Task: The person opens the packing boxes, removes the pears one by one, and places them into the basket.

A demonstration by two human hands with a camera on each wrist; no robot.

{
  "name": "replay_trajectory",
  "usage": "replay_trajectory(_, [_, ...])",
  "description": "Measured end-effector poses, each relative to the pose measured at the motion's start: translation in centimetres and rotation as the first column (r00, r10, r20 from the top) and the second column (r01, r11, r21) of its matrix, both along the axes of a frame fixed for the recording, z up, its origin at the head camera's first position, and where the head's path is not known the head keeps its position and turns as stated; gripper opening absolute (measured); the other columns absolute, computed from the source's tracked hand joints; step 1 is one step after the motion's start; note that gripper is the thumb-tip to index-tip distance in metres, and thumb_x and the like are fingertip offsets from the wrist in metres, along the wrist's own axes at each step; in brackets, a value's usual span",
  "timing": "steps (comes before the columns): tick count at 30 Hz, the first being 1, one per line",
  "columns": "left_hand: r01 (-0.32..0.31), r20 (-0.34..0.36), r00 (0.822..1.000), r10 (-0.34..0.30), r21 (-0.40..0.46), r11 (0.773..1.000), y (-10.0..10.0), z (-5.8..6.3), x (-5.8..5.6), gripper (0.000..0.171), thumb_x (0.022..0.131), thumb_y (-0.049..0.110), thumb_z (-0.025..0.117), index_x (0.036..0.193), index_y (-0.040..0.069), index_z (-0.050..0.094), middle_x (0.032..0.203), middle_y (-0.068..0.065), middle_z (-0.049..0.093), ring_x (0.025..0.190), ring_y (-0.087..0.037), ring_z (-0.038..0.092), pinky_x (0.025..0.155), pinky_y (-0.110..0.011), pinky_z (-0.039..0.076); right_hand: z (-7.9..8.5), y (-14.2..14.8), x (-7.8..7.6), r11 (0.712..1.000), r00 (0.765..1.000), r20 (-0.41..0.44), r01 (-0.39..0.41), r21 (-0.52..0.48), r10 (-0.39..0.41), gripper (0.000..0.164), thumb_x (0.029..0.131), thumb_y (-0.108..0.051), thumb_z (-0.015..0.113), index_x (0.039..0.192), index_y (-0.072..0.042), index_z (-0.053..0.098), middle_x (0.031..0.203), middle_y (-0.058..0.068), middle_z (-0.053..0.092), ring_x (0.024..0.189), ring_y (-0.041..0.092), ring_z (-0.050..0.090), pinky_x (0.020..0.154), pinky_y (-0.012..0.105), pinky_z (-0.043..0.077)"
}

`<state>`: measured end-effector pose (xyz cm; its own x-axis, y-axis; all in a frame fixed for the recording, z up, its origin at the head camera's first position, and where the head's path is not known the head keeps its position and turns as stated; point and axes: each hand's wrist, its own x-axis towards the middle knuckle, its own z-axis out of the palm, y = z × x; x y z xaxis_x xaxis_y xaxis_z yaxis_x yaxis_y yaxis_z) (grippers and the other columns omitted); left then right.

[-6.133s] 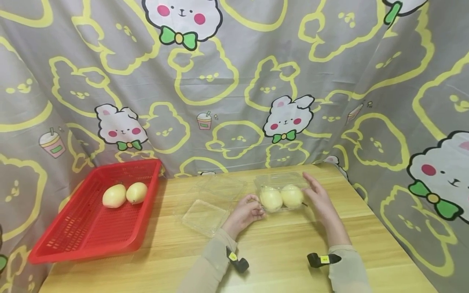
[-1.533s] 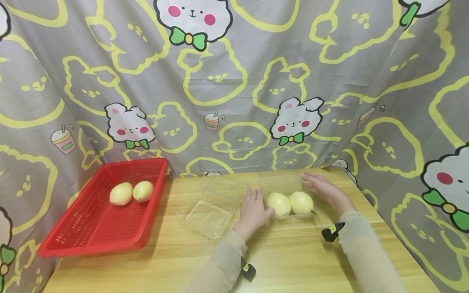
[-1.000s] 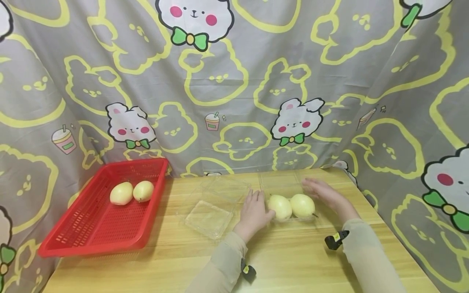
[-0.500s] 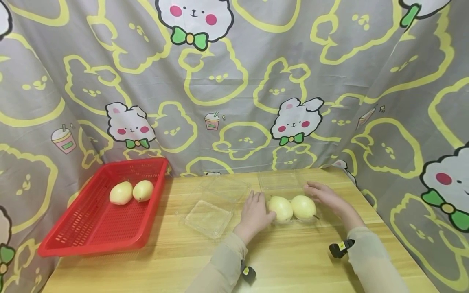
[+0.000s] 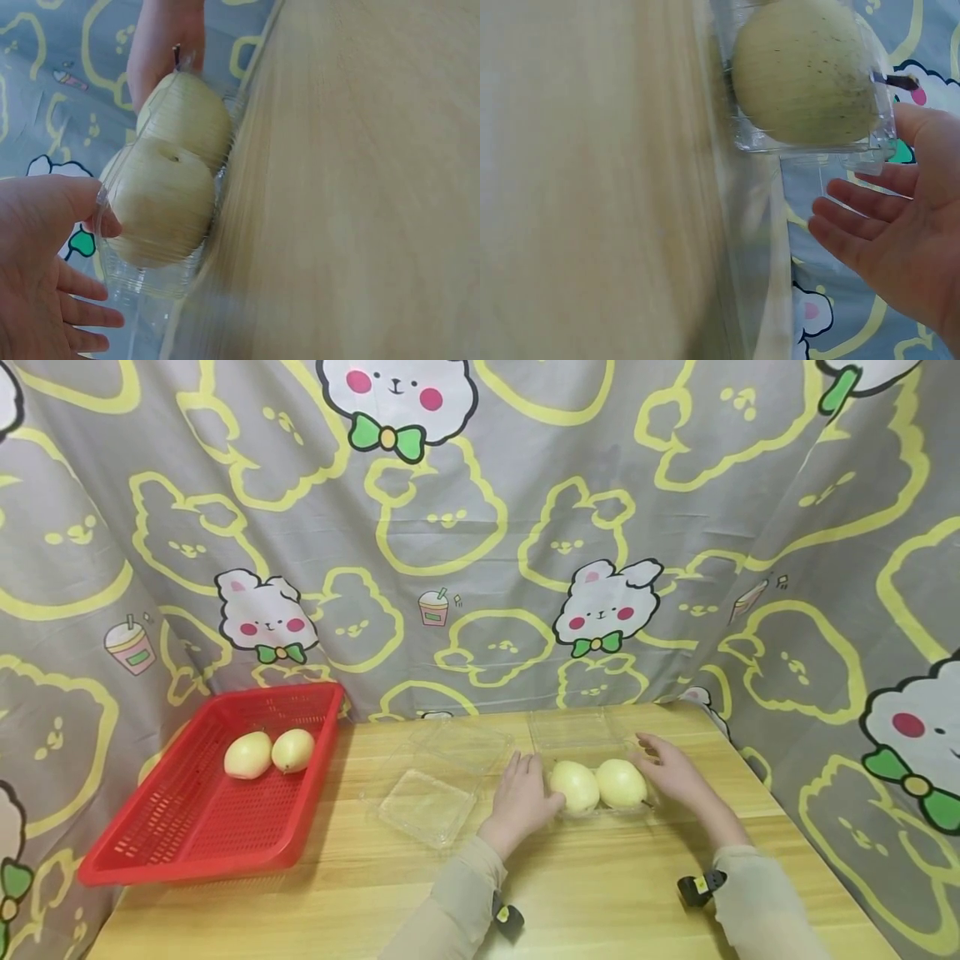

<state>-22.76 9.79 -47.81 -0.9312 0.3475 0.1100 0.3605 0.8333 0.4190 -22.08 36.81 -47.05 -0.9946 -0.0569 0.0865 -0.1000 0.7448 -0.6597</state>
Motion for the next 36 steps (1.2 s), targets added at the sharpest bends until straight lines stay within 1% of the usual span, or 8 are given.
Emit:
replay_trajectory(7, [-0.007, 0.017, 1.000, 0.007, 0.006, 1.000, 0.2, 0.1, 0.0, 0.073, 0.082, 0.039, 0.058, 0.145, 0.007, 0.040, 0.146, -0.008, 0.049, 0.147, -0.030, 0.029, 0.119, -0.043, 0.029, 0.0, -0.3, 0.7, 0.991, 0.986, -0.155, 0.074, 0.110, -0.056, 0.057, 0.098, -0.025, 0.057, 0.140, 0.011, 0.041, 0.137, 0.038, 0.046, 0.120, 0.055, 0.047, 0.098, 0.065, 0.041])
replay_trajectory(10, [-0.007, 0.024, 1.000, 0.006, 0.007, 1.000, 0.2, 0.1, 0.0, 0.073, 0.082, 0.038, 0.058, 0.146, 0.007, 0.039, 0.146, -0.009, 0.048, 0.147, -0.030, 0.029, 0.119, -0.043, 0.028, 0.0, -0.3, 0.9, 0.984, 0.977, -0.197, 0.110, 0.139, -0.081, 0.057, 0.096, -0.025, 0.060, 0.137, 0.010, 0.045, 0.133, 0.038, 0.049, 0.117, 0.055, 0.049, 0.094, 0.065, 0.043])
replay_trajectory(14, [-0.008, 0.024, 1.000, 0.008, 0.014, 1.000, 0.2, 0.0, -0.1, 0.073, 0.082, 0.037, 0.058, 0.146, 0.007, 0.039, 0.146, -0.009, 0.048, 0.147, -0.030, 0.030, 0.119, -0.043, 0.028, 0.0, -0.4, 1.0, 0.976, 0.967, -0.230, 0.150, 0.158, -0.112, 0.057, 0.093, -0.026, 0.064, 0.135, 0.010, 0.048, 0.130, 0.038, 0.051, 0.118, 0.055, 0.048, 0.095, 0.067, 0.040])
replay_trajectory(17, [-0.010, 0.019, 1.000, 0.010, 0.021, 1.000, 0.2, -0.1, -0.1, 0.072, 0.082, 0.037, 0.058, 0.145, 0.007, 0.040, 0.145, -0.009, 0.049, 0.146, -0.031, 0.030, 0.119, -0.043, 0.029, -0.1, -0.4, 1.0, 0.972, 0.962, -0.242, 0.168, 0.165, -0.125, 0.058, 0.092, -0.026, 0.066, 0.134, 0.009, 0.049, 0.130, 0.037, 0.052, 0.120, 0.055, 0.047, 0.098, 0.067, 0.037])
replay_trajectory(23, [-0.013, 0.009, 1.000, 0.012, 0.015, 1.000, 0.2, -0.1, -0.1, 0.072, 0.082, 0.037, 0.058, 0.145, 0.007, 0.040, 0.144, -0.009, 0.050, 0.145, -0.031, 0.032, 0.119, -0.042, 0.030, -0.4, -0.4, 1.0, 0.971, 0.957, -0.259, 0.174, 0.166, -0.127, 0.056, 0.092, -0.025, 0.067, 0.133, 0.010, 0.050, 0.130, 0.037, 0.053, 0.120, 0.054, 0.048, 0.100, 0.066, 0.037])
replay_trajectory(27, [-0.003, 0.009, 1.000, 0.002, 0.017, 1.000, 0.1, 0.0, -0.1, 0.072, 0.082, 0.038, 0.058, 0.144, 0.006, 0.042, 0.143, -0.010, 0.051, 0.144, -0.031, 0.034, 0.119, -0.040, 0.029, -0.4, -0.5, 1.1, 0.970, 0.959, -0.248, 0.179, 0.164, -0.135, 0.055, 0.092, -0.024, 0.066, 0.132, 0.010, 0.051, 0.130, 0.037, 0.052, 0.120, 0.055, 0.047, 0.100, 0.066, 0.037])
replay_trajectory(31, [0.018, 0.032, 0.999, -0.019, 0.040, 0.999, -0.2, 0.2, -0.3, 0.071, 0.085, 0.040, 0.058, 0.144, 0.005, 0.042, 0.144, -0.011, 0.051, 0.143, -0.030, 0.036, 0.119, -0.037, 0.028, -0.4, -0.6, 1.1, 0.969, 0.965, -0.222, 0.179, 0.169, -0.140, 0.053, 0.093, -0.025, 0.065, 0.132, 0.010, 0.051, 0.130, 0.036, 0.053, 0.120, 0.054, 0.047, 0.100, 0.066, 0.037])
replay_trajectory(36, [0.016, 0.086, 0.996, -0.023, 0.089, 0.996, -0.6, 0.7, -0.5, 0.069, 0.086, 0.042, 0.059, 0.144, 0.007, 0.044, 0.145, -0.011, 0.050, 0.143, -0.030, 0.036, 0.116, -0.039, 0.034, -0.4, -0.7, 1.2, 0.969, 0.970, -0.203, 0.173, 0.179, -0.135, 0.052, 0.094, -0.025, 0.064, 0.131, 0.009, 0.052, 0.129, 0.035, 0.054, 0.119, 0.054, 0.049, 0.100, 0.065, 0.039])
